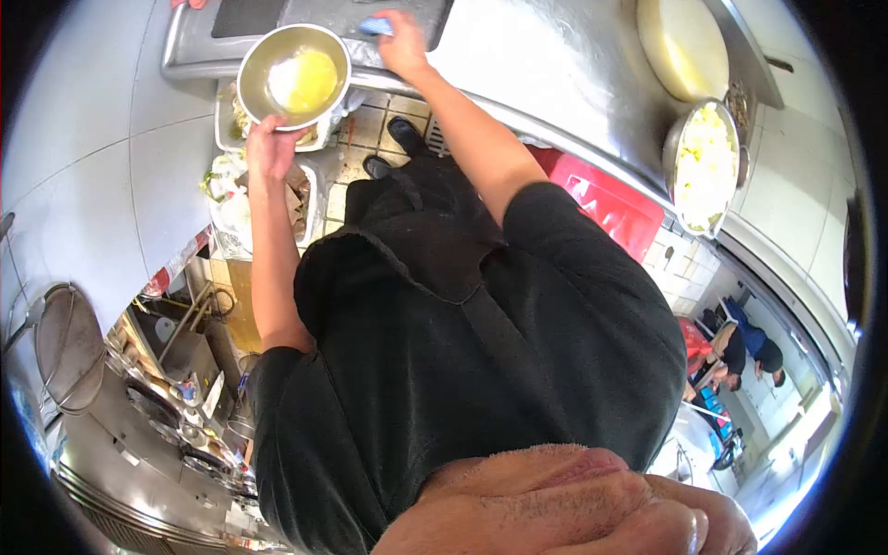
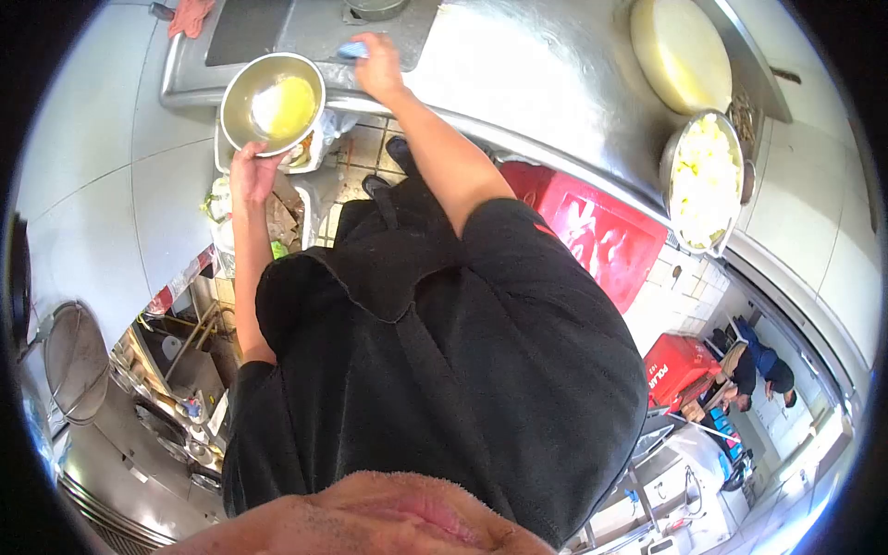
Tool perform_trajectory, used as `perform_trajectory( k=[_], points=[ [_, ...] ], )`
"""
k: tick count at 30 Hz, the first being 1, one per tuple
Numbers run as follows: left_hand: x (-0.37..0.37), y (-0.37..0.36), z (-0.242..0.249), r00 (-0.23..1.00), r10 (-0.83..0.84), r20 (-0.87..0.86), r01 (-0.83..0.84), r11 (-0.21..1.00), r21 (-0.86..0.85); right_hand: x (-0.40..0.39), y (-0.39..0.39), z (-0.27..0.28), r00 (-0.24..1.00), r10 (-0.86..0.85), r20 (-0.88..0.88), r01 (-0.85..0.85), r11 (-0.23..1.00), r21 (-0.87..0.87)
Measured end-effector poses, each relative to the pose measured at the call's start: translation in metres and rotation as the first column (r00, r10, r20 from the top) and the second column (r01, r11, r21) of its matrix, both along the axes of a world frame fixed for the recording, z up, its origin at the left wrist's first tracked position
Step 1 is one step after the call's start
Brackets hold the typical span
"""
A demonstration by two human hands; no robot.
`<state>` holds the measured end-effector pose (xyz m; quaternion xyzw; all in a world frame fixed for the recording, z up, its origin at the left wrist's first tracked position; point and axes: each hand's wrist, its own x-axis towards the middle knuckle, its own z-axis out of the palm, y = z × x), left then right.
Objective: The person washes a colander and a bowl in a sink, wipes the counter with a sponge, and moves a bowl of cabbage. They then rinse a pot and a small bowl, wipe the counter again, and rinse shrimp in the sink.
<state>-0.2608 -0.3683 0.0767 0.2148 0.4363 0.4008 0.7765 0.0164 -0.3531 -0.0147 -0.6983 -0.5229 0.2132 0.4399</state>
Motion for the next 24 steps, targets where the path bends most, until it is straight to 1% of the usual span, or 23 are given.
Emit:
perform_trajectory(
  k=[1, 2, 3, 4, 6, 7, 8, 9, 10, 11, 12, 13, 14, 15, 16, 17, 19, 20, 21, 22, 23, 24],
  points=[
    [-0.001, 0.002, 0.004, 1.000, 0.005, -0.017, -0.005, 1.000, 0.020, 0.011, 0.000, 0.009, 0.996, -0.019, -0.093, 0.023, 0.999, 0.047],
    [-0.002, 0.002, 0.007, 0.999, 0.036, -0.014, -0.036, 0.999, 0.017, 0.031, -0.008, -0.004, 0.992, -0.078, -0.101, 0.095, 0.981, 0.171],
    [-0.008, 0.001, 0.004, 0.998, 0.055, -0.017, -0.054, 0.998, 0.012, 0.058, -0.027, 0.016, 0.993, -0.089, -0.077, 0.103, 0.974, 0.202],
    [-0.014, 0.000, -0.003, 0.997, 0.075, -0.019, -0.075, 0.997, 0.009, 0.090, -0.049, 0.025, 0.994, -0.105, -0.011, 0.103, 0.941, 0.321],
    [-0.021, -0.002, -0.006, 0.990, 0.136, -0.025, -0.136, 0.991, 0.017, 0.173, -0.104, 0.015, 0.944, -0.308, 0.119, 0.289, 0.945, 0.152],
    [-0.024, -0.004, -0.006, 0.985, 0.169, -0.027, -0.170, 0.985, -0.022, 0.200, -0.133, 0.020, 0.868, -0.494, 0.052, 0.484, 0.865, 0.129],
    [-0.026, -0.005, -0.007, 0.979, 0.201, -0.028, -0.202, 0.977, -0.060, 0.260, -0.166, -0.022, 0.687, -0.646, 0.333, 0.620, 0.760, 0.194],
    [-0.029, -0.006, -0.007, 0.972, 0.234, -0.032, -0.236, 0.967, -0.098, 0.294, -0.195, -0.026, 0.585, -0.643, 0.495, 0.700, 0.708, 0.092],
    [-0.027, -0.007, -0.003, 0.973, 0.232, 0.006, -0.231, 0.971, -0.054, 0.300, -0.211, -0.020, 0.412, -0.620, 0.668, 0.860, 0.507, -0.060],
    [-0.026, -0.009, 0.000, 0.969, 0.248, 0.013, -0.246, 0.966, -0.075, 0.309, -0.216, -0.037, 0.232, -0.622, 0.748, 0.957, 0.282, -0.063],
    [-0.026, -0.010, 0.001, 0.963, 0.267, 0.018, -0.264, 0.960, -0.095, 0.306, -0.211, -0.030, 0.290, -0.666, 0.688, 0.951, 0.283, -0.127],
    [-0.026, -0.012, 0.002, 0.958, 0.287, 0.022, -0.283, 0.952, -0.113, 0.297, -0.193, -0.026, 0.286, -0.700, 0.655, 0.951, 0.291, -0.105],
    [-0.025, -0.014, 0.003, 0.960, 0.279, 0.026, -0.277, 0.958, -0.072, 0.291, -0.174, -0.035, 0.306, -0.692, 0.654, 0.927, 0.373, -0.039],
    [-0.025, -0.015, 0.002, 0.957, 0.287, 0.030, -0.284, 0.955, -0.080, 0.280, -0.150, -0.042, 0.324, -0.687, 0.650, 0.893, 0.448, 0.028],
    [-0.025, -0.015, 0.002, 0.954, 0.298, 0.047, -0.294, 0.953, -0.073, 0.266, -0.122, -0.045, 0.440, -0.644, 0.626, 0.823, 0.567, 0.004],
    [-0.021, -0.017, 0.005, 0.950, 0.306, 0.066, -0.302, 0.951, -0.068, 0.245, -0.092, -0.040, 0.545, -0.585, 0.601, 0.738, 0.675, -0.012],
    [-0.018, -0.018, 0.004, 0.940, 0.333, 0.070, -0.327, 0.942, -0.081, 0.207, -0.039, -0.053, 0.675, -0.459, 0.578, 0.557, 0.831, 0.009],
    [-0.016, -0.018, 0.004, 0.939, 0.337, 0.061, -0.332, 0.940, -0.082, 0.180, -0.016, -0.049, 0.763, -0.395, 0.512, 0.428, 0.902, 0.057],
    [-0.015, -0.017, 0.003, 0.937, 0.345, 0.057, -0.340, 0.937, -0.082, 0.154, 0.001, -0.041, 0.836, -0.311, 0.451, 0.289, 0.950, 0.119],
    [-0.018, -0.017, -0.004, 0.931, 0.350, 0.106, -0.343, 0.936, -0.081, 0.134, 0.010, -0.034, 0.898, -0.183, 0.399, 0.170, 0.983, 0.067],
    [-0.019, -0.016, -0.006, 0.931, 0.350, 0.105, -0.341, 0.936, -0.090, 0.115, 0.021, -0.029, 0.940, -0.037, 0.339, 0.032, 0.999, 0.019],
    [-0.018, -0.017, -0.008, 0.927, 0.361, 0.100, -0.351, 0.931, -0.103, 0.102, 0.027, -0.024, 0.971, 0.096, 0.217, -0.104, 0.994, 0.025]
  ],
)
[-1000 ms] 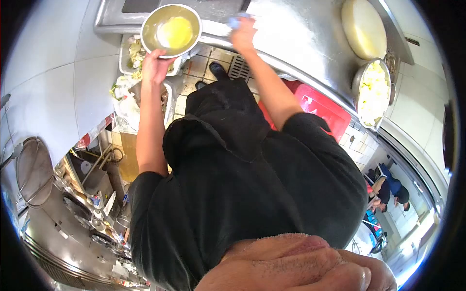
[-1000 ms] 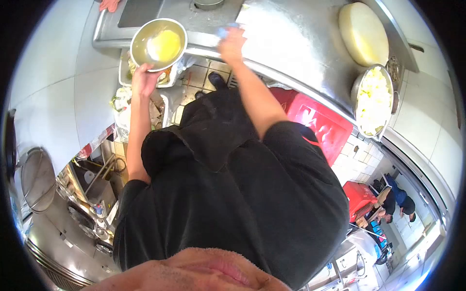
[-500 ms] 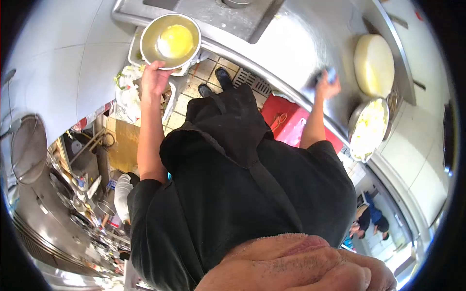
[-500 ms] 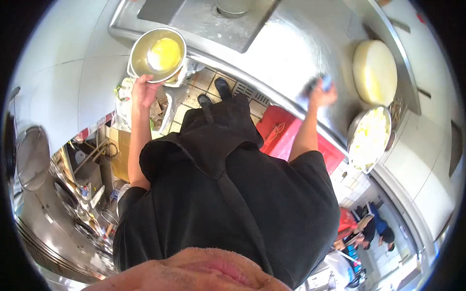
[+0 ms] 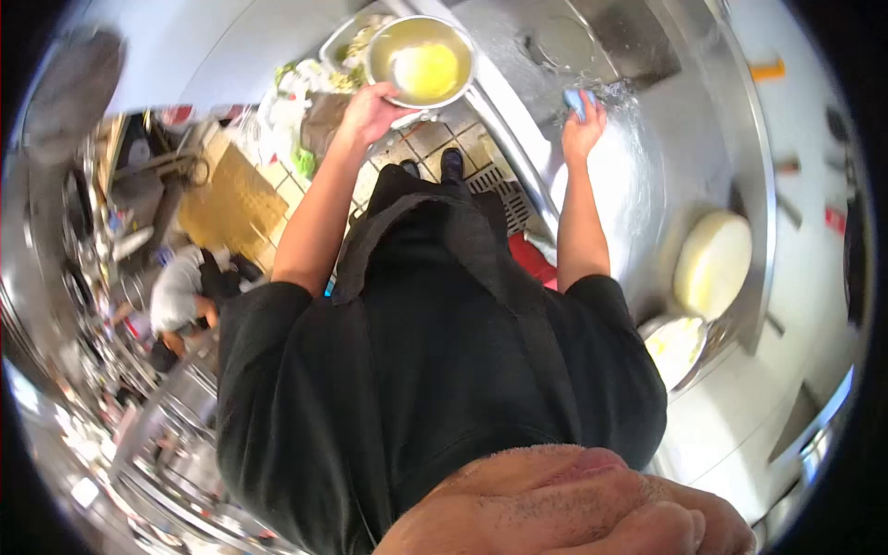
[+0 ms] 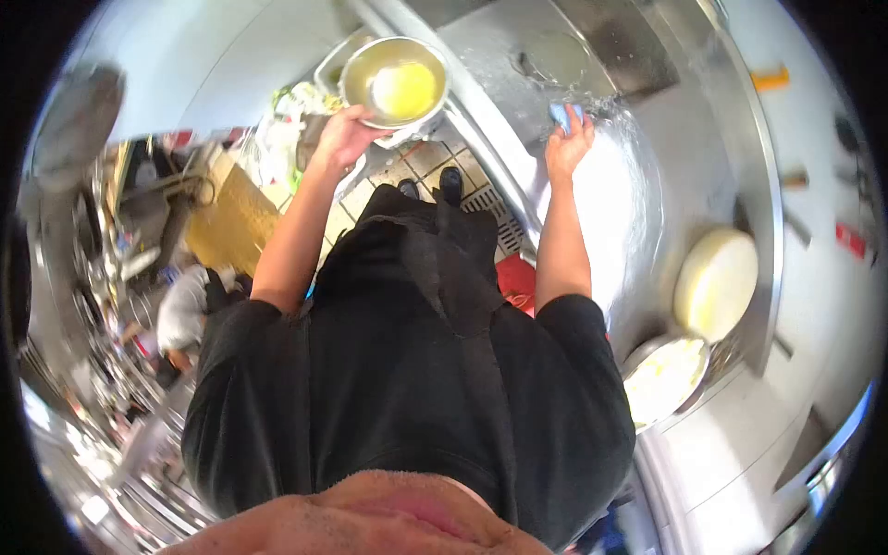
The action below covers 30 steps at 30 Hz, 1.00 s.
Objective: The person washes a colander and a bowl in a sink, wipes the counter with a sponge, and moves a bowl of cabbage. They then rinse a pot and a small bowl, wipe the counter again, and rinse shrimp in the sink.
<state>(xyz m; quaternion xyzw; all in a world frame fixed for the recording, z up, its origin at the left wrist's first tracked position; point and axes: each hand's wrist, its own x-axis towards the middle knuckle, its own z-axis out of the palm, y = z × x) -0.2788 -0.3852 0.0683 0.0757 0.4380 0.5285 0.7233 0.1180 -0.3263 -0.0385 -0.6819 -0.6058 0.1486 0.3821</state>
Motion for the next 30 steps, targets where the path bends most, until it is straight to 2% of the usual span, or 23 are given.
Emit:
perform_trajectory(
  k=[2, 3, 5, 6, 7, 8, 9, 11, 12, 13, 14, 15, 16, 17, 18, 19, 20, 21, 24, 27, 28, 30],
  points=[
    [-0.005, -0.005, -0.005, 0.998, 0.063, 0.008, -0.063, 0.998, -0.023, -0.014, 0.006, 0.006, 0.991, 0.121, -0.054, -0.117, 0.991, 0.069],
    [-0.008, -0.009, -0.008, 0.994, 0.110, 0.018, -0.110, 0.993, -0.036, -0.013, 0.007, 0.008, 0.988, 0.152, 0.008, -0.151, 0.971, 0.188],
    [-0.015, -0.022, 0.005, 0.990, 0.143, -0.003, -0.143, 0.990, 0.017, -0.001, -0.006, 0.027, 0.984, 0.100, -0.146, -0.087, 0.991, 0.097],
    [-0.020, -0.029, 0.004, 0.987, 0.158, -0.014, -0.157, 0.987, 0.036, 0.013, -0.015, 0.041, 1.000, 0.030, 0.007, -0.030, 0.996, 0.080],
    [-0.027, -0.034, 0.003, 0.987, 0.160, -0.023, -0.159, 0.986, 0.058, 0.040, -0.018, 0.035, 0.998, 0.020, 0.059, -0.029, 0.985, 0.167],
    [-0.033, -0.041, 0.007, 0.977, 0.207, -0.053, -0.204, 0.977, 0.052, 0.054, -0.026, 0.047, 0.989, -0.027, -0.148, 0.037, 0.997, 0.062],
    [-0.039, -0.049, 0.008, 0.968, 0.239, -0.079, -0.236, 0.971, 0.044, 0.075, -0.034, 0.040, 0.985, -0.166, -0.039, 0.169, 0.982, 0.082],
    [-0.058, -0.071, 0.006, 0.949, 0.309, -0.060, -0.306, 0.950, 0.054, 0.098, -0.043, 0.035, 0.969, -0.246, 0.036, 0.245, 0.969, 0.034],
    [-0.068, -0.081, 0.005, 0.957, 0.291, -0.015, -0.290, 0.955, 0.063, 0.122, -0.062, 0.037, 0.935, -0.342, 0.092, 0.341, 0.940, 0.024],
    [-0.082, -0.092, -0.003, 0.959, 0.275, -0.062, -0.276, 0.961, -0.013, 0.138, -0.070, 0.022, 0.901, -0.395, 0.177, 0.410, 0.910, -0.057],
    [-0.098, -0.105, -0.008, 0.966, 0.221, -0.132, -0.222, 0.975, 0.005, 0.140, -0.088, 0.026, 0.916, -0.276, 0.290, 0.347, 0.908, -0.233],
    [-0.110, -0.116, -0.016, 0.967, 0.231, -0.110, -0.232, 0.973, -0.004, 0.142, -0.103, 0.023, 0.841, -0.251, 0.480, 0.461, 0.796, -0.392],
    [-0.126, -0.129, -0.024, 0.964, 0.250, -0.090, -0.253, 0.967, -0.018, 0.159, -0.111, -0.003, 0.761, -0.223, 0.609, 0.527, 0.760, -0.381],
    [-0.142, -0.141, -0.029, 0.967, 0.242, -0.074, -0.240, 0.970, 0.032, 0.162, -0.112, -0.012, 0.737, -0.210, 0.642, 0.558, 0.725, -0.404],
    [-0.157, -0.157, -0.043, 0.952, 0.297, -0.070, -0.296, 0.955, 0.029, 0.146, -0.113, 0.002, 0.757, -0.216, 0.617, 0.584, 0.647, -0.490],
    [-0.164, -0.173, -0.026, 0.950, 0.311, -0.037, -0.310, 0.950, 0.023, 0.126, -0.114, 0.020, 0.772, -0.223, 0.596, 0.602, 0.558, -0.571],
    [-0.183, -0.190, -0.028, 0.969, 0.239, -0.067, -0.238, 0.971, 0.021, 0.123, -0.118, 0.016, 0.815, -0.243, 0.526, 0.553, 0.596, -0.582],
    [-0.191, -0.207, -0.024, 0.958, 0.269, -0.099, -0.269, 0.963, 0.010, 0.117, -0.130, 0.011, 0.858, -0.249, 0.449, 0.495, 0.636, -0.592],
    [-0.239, -0.250, -0.025, 0.944, 0.291, -0.157, -0.301, 0.952, -0.048, 0.057, -0.145, 0.017, 0.801, -0.309, 0.512, 0.581, 0.603, -0.546],
    [-0.262, -0.277, -0.017, 0.943, 0.295, -0.156, -0.302, 0.953, -0.026, 0.036, -0.159, -0.007, 0.749, -0.317, 0.582, 0.586, 0.726, -0.360],
    [-0.266, -0.283, -0.014, 0.936, 0.313, -0.161, -0.323, 0.946, -0.037, 0.030, -0.161, -0.010, 0.755, -0.403, 0.517, 0.618, 0.701, -0.356],
    [-0.274, -0.291, -0.021, 0.920, 0.351, -0.177, -0.365, 0.930, -0.053, 0.020, -0.158, -0.001, 0.750, -0.426, 0.505, 0.637, 0.669, -0.382]
  ],
)
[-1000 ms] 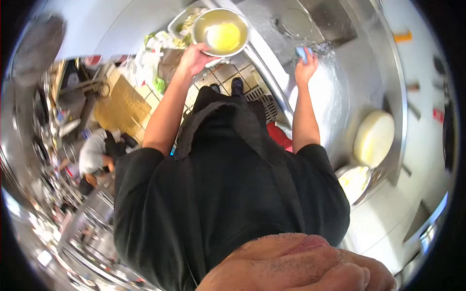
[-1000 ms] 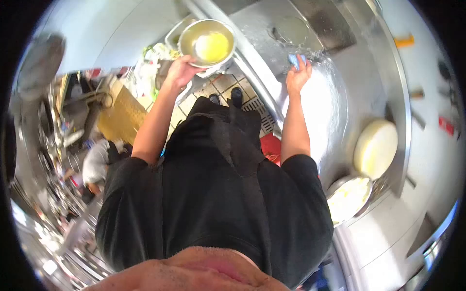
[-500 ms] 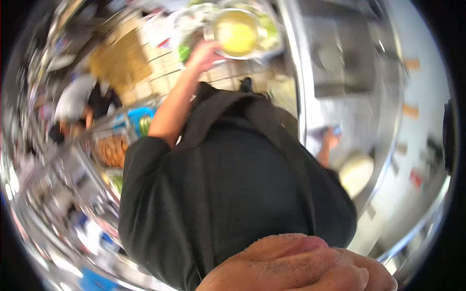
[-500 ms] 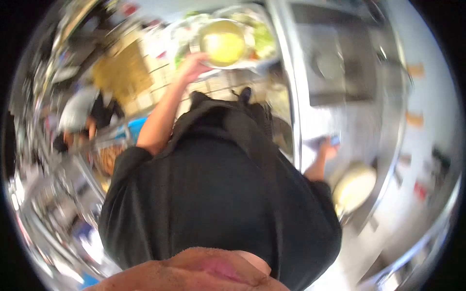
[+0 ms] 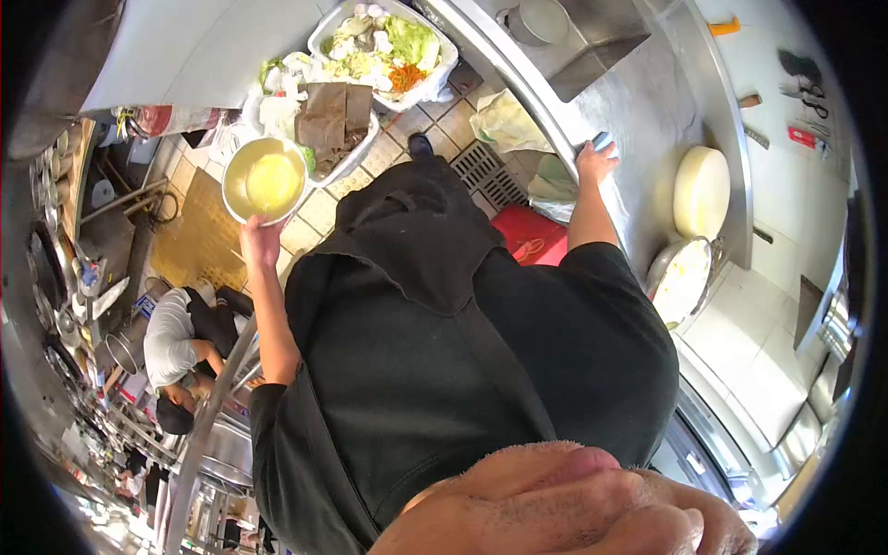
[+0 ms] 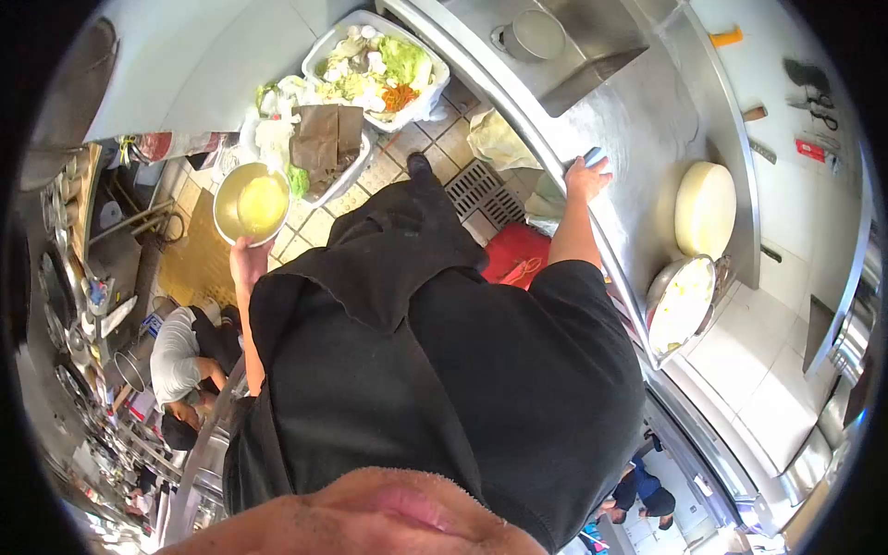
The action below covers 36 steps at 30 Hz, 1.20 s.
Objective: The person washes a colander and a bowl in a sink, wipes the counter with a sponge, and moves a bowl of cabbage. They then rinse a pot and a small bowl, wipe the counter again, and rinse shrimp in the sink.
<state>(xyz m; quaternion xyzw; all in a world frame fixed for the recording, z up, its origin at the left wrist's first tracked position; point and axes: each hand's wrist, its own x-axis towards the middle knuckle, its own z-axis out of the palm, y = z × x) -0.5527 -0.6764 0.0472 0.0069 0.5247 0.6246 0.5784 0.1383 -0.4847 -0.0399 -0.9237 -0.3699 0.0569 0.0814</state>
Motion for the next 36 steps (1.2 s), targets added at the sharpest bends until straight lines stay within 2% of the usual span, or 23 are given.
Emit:
perform_trajectory(
  k=[4, 8, 13, 15, 16, 17, 18, 19, 20, 21, 22, 23, 24, 26, 27, 28, 29, 30, 31, 32, 33, 34, 36],
  points=[
    [-0.016, -0.013, -0.027, 0.982, 0.108, 0.157, -0.109, 0.994, -0.002, -0.004, 0.003, 0.002, 0.999, -0.033, 0.004, 0.033, 0.999, -0.001],
    [0.019, 0.010, -0.004, 0.961, 0.232, 0.148, -0.244, 0.967, 0.075, -0.008, 0.006, 0.009, 0.998, -0.058, 0.019, 0.059, 0.996, -0.068],
    [0.023, 0.027, -0.014, 0.953, 0.225, 0.205, -0.252, 0.961, 0.117, -0.007, 0.011, 0.021, 0.998, -0.058, -0.035, 0.052, 0.988, -0.143],
    [0.020, 0.027, -0.022, 0.959, 0.169, 0.227, -0.215, 0.957, 0.196, 0.008, 0.013, 0.012, 1.000, 0.001, -0.008, -0.003, 0.975, -0.221],
    [0.019, 0.026, -0.025, 0.965, 0.146, 0.217, -0.190, 0.961, 0.200, 0.020, 0.015, 0.014, 0.975, 0.210, 0.068, -0.157, 0.877, -0.454],
    [0.015, 0.022, -0.035, 0.964, 0.166, 0.208, -0.208, 0.958, 0.198, 0.033, 0.020, 0.015, 0.893, 0.441, 0.090, -0.276, 0.694, -0.665],
    [0.012, 0.017, -0.042, 0.970, 0.194, 0.145, -0.214, 0.966, 0.142, 0.058, 0.025, 0.001, 0.955, 0.294, -0.047, -0.273, 0.801, -0.533],
    [0.010, 0.013, -0.044, 0.964, 0.233, 0.131, -0.248, 0.962, 0.115, 0.072, 0.036, -0.013, 0.941, 0.337, 0.038, -0.239, 0.740, -0.628],
    [0.009, 0.009, -0.041, 0.949, 0.268, 0.166, -0.291, 0.948, 0.130, 0.042, 0.041, 0.012, 0.955, 0.269, 0.127, -0.120, 0.739, -0.663],
    [0.003, 0.002, -0.048, 0.947, 0.275, 0.169, -0.296, 0.948, 0.117, -0.007, 0.036, 0.050, 0.956, 0.157, 0.248, 0.036, 0.777, -0.628],
    [-0.002, -0.002, -0.047, 0.945, 0.269, 0.185, -0.295, 0.946, 0.136, -0.051, 0.035, 0.082, 0.943, 0.126, 0.308, 0.069, 0.831, -0.551],
    [0.000, -0.003, -0.023, 0.947, 0.278, 0.162, -0.305, 0.935, 0.178, -0.081, 0.039, 0.102, 0.941, 0.148, 0.304, 0.009, 0.888, -0.459],
    [-0.007, -0.010, -0.025, 0.958, 0.237, 0.159, -0.264, 0.947, 0.181, -0.089, 0.055, 0.087, 0.926, 0.299, 0.229, -0.220, 0.922, -0.317],
    [-0.016, -0.022, -0.025, 0.954, 0.264, 0.142, -0.287, 0.943, 0.171, -0.120, 0.080, 0.066, 0.779, 0.614, 0.124, -0.617, 0.787, -0.018],
    [-0.022, -0.028, -0.022, 0.951, 0.266, 0.160, -0.292, 0.940, 0.174, -0.164, 0.089, 0.057, 0.718, 0.688, -0.100, -0.663, 0.721, 0.201],
    [-0.026, -0.032, -0.019, 0.949, 0.284, 0.135, -0.304, 0.938, 0.164, -0.228, 0.085, 0.061, 0.613, 0.779, -0.132, -0.732, 0.623, 0.278],
    [-0.030, -0.034, -0.017, 0.948, 0.299, 0.110, -0.313, 0.937, 0.153, -0.268, 0.097, 0.033, 0.353, 0.830, -0.432, -0.730, 0.533, 0.428],
    [-0.035, -0.036, -0.014, 0.947, 0.308, 0.086, -0.318, 0.937, 0.144, -0.336, 0.081, 0.043, 0.219, 0.807, -0.548, -0.767, 0.489, 0.415],
    [-0.040, -0.039, -0.010, 0.948, 0.313, 0.064, -0.319, 0.938, 0.135, -0.389, 0.070, 0.039, 0.031, 0.778, -0.627, -0.806, 0.391, 0.445],
    [-0.047, -0.043, -0.005, 0.950, 0.303, 0.071, -0.309, 0.944, 0.114, -0.448, 0.043, 0.054, -0.086, 0.658, -0.748, -0.816, 0.384, 0.431],
    [-0.051, -0.046, 0.003, 0.943, 0.329, 0.039, -0.331, 0.936, 0.121, -0.504, 0.014, 0.078, -0.067, 0.525, -0.849, -0.864, 0.395, 0.312],
    [-0.057, -0.051, -0.003, 0.959, 0.281, 0.027, -0.282, 0.947, 0.156, -0.545, -0.015, 0.098, -0.148, 0.294, -0.944, -0.863, 0.427, 0.269],
    [-0.076, -0.056, 0.004, 0.972, 0.234, 0.018, -0.234, 0.955, 0.181, -0.601, -0.041, 0.095, -0.236, -0.130, -0.963, -0.899, 0.406, 0.165]
  ],
)
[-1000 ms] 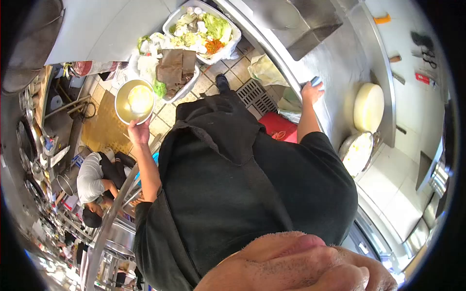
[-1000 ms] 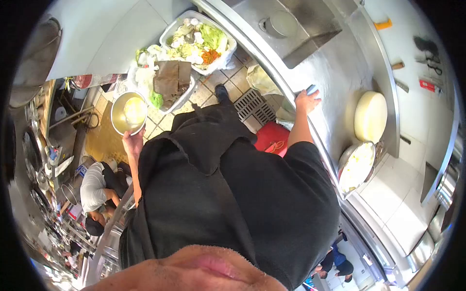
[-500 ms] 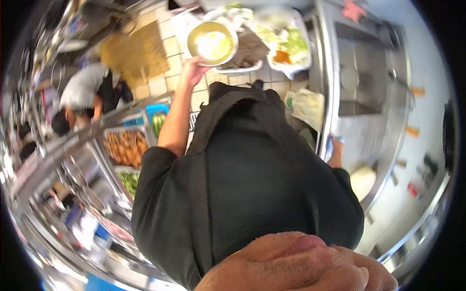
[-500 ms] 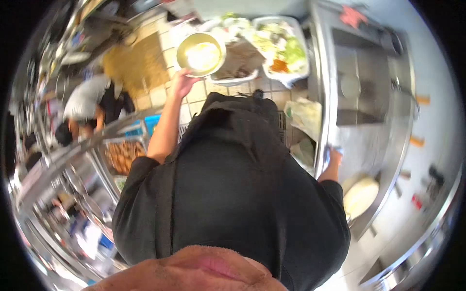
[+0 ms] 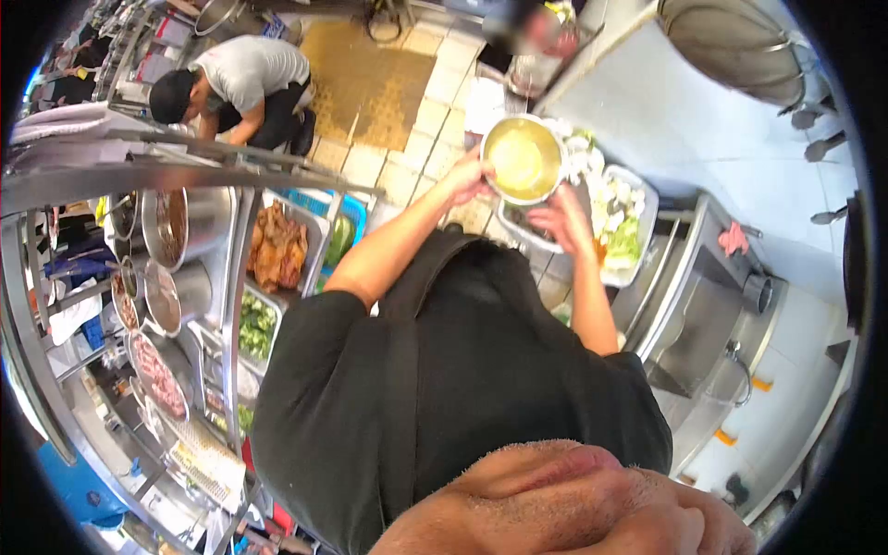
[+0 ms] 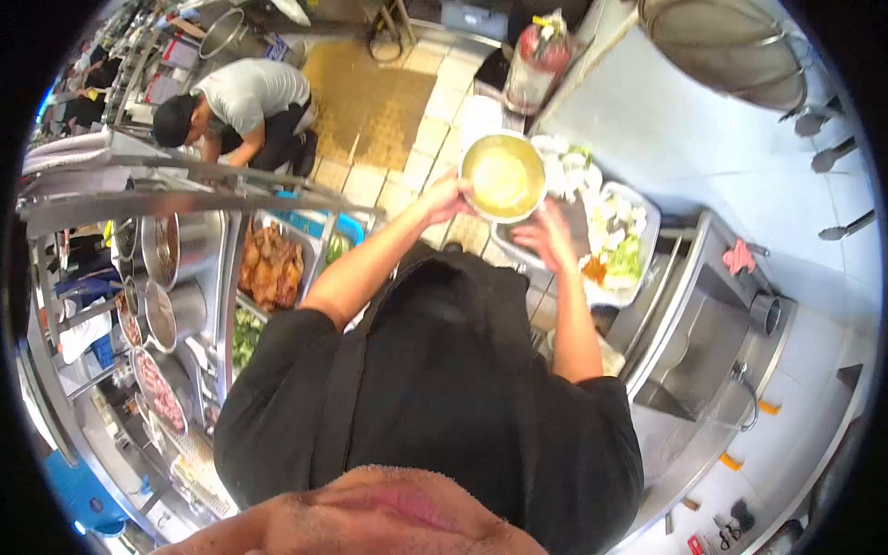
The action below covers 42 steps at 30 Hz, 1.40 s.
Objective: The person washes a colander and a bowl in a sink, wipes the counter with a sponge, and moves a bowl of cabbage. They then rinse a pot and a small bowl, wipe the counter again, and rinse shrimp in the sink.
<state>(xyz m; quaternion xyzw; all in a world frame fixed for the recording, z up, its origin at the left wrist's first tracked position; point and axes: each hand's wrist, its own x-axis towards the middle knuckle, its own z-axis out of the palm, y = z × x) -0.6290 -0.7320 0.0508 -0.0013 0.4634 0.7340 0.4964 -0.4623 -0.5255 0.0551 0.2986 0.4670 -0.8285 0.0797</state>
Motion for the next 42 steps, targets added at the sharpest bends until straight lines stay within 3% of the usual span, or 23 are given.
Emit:
perform_trajectory(
  k=[2, 5, 7, 11, 12, 16, 19, 21, 23, 25, 27, 29, 30, 31, 32, 33, 35, 36, 38, 39, 42],
  points=[
    [-0.011, -0.010, 0.017, 0.999, 0.017, 0.027, -0.016, 1.000, -0.010, -0.039, -0.020, -0.014, 0.998, 0.060, -0.031, -0.066, 0.963, -0.262],
    [-0.035, -0.023, 0.028, 0.998, 0.026, 0.048, -0.026, 1.000, -0.006, -0.078, -0.049, -0.001, 0.999, -0.027, 0.036, 0.036, 0.960, -0.279],
    [-0.058, -0.031, 0.025, 0.999, 0.006, 0.045, -0.006, 1.000, -0.004, -0.099, -0.054, -0.003, 0.999, -0.001, 0.042, 0.015, 0.943, -0.332],
    [-0.116, -0.048, 0.014, 0.978, -0.097, 0.186, 0.061, 0.980, 0.190, -0.148, -0.059, 0.006, 0.998, -0.035, 0.055, 0.053, 0.930, -0.365],
    [-0.132, -0.051, 0.000, 0.990, -0.074, 0.119, 0.050, 0.980, 0.193, -0.163, -0.057, 0.009, 0.999, -0.025, 0.037, 0.036, 0.941, -0.336],
    [-0.201, -0.085, -0.069, 0.979, 0.184, 0.090, -0.157, 0.958, -0.241, -0.219, -0.054, 0.006, 0.999, -0.046, 0.019, 0.049, 0.952, -0.303],
    [-0.233, -0.147, -0.135, 0.956, 0.292, -0.014, -0.248, 0.786, -0.566, -0.276, -0.038, 0.009, 0.998, -0.064, 0.018, 0.067, 0.954, -0.294],
    [-0.247, -0.189, -0.146, 0.975, 0.221, 0.037, -0.100, 0.578, -0.810, -0.310, -0.031, 0.013, 0.995, -0.100, 0.005, 0.096, 0.942, -0.322],
    [-0.253, -0.229, -0.152, 0.998, 0.056, -0.031, -0.053, 0.459, -0.887, -0.349, -0.024, 0.022, 0.990, -0.142, -0.006, 0.132, 0.934, -0.331],
    [-0.259, -0.261, -0.163, 1.000, -0.004, -0.019, -0.016, 0.413, -0.911, -0.387, -0.012, 0.024, 0.988, -0.157, 0.002, 0.149, 0.932, -0.331],
    [-0.265, -0.291, -0.177, 0.994, 0.051, 0.099, 0.064, 0.472, -0.879, -0.423, -0.004, 0.039, 0.972, -0.234, -0.021, 0.217, 0.928, -0.302],
    [-0.255, -0.296, -0.172, 0.989, 0.146, -0.035, -0.091, 0.399, -0.913, -0.460, 0.016, 0.042, 0.959, -0.280, -0.047, 0.253, 0.918, -0.304],
    [-0.253, -0.325, -0.213, 0.988, -0.156, 0.005, 0.068, 0.395, -0.916, -0.480, 0.023, 0.049, 0.951, -0.303, -0.065, 0.275, 0.923, -0.268],
    [-0.266, -0.329, -0.207, 0.884, -0.463, 0.068, 0.235, 0.314, -0.920, -0.499, 0.029, 0.058, 0.942, -0.326, -0.081, 0.300, 0.925, -0.234],
    [-0.278, -0.332, -0.200, 0.690, -0.719, 0.089, 0.337, 0.210, -0.918, -0.518, 0.036, 0.069, 0.934, -0.349, -0.084, 0.327, 0.924, -0.200],
    [-0.292, -0.328, -0.180, 0.358, -0.932, 0.050, 0.262, 0.049, -0.964, -0.534, 0.044, 0.077, 0.924, -0.373, -0.085, 0.356, 0.919, -0.167],
    [-0.299, -0.372, -0.297, 0.142, -0.989, 0.038, 0.248, -0.001, -0.969, -0.565, 0.066, 0.089, 0.909, -0.397, -0.130, 0.363, 0.905, -0.221],
    [-0.317, -0.375, -0.298, 0.375, -0.927, 0.025, 0.278, 0.087, -0.956, -0.582, 0.079, 0.095, 0.894, -0.417, -0.166, 0.381, 0.901, -0.208],
    [-0.354, -0.376, -0.292, 0.780, -0.625, -0.031, 0.218, 0.318, -0.923, -0.619, 0.105, 0.112, 0.861, -0.448, -0.240, 0.416, 0.893, -0.171],
    [-0.374, -0.377, -0.294, 0.882, -0.467, -0.063, 0.143, 0.392, -0.909, -0.635, 0.118, 0.121, 0.844, -0.462, -0.271, 0.439, 0.887, -0.145],
    [-0.446, -0.383, -0.301, 0.985, -0.168, -0.041, 0.067, 0.589, -0.806, -0.682, 0.175, 0.140, 0.803, -0.526, -0.280, 0.489, 0.850, -0.194]
  ],
)
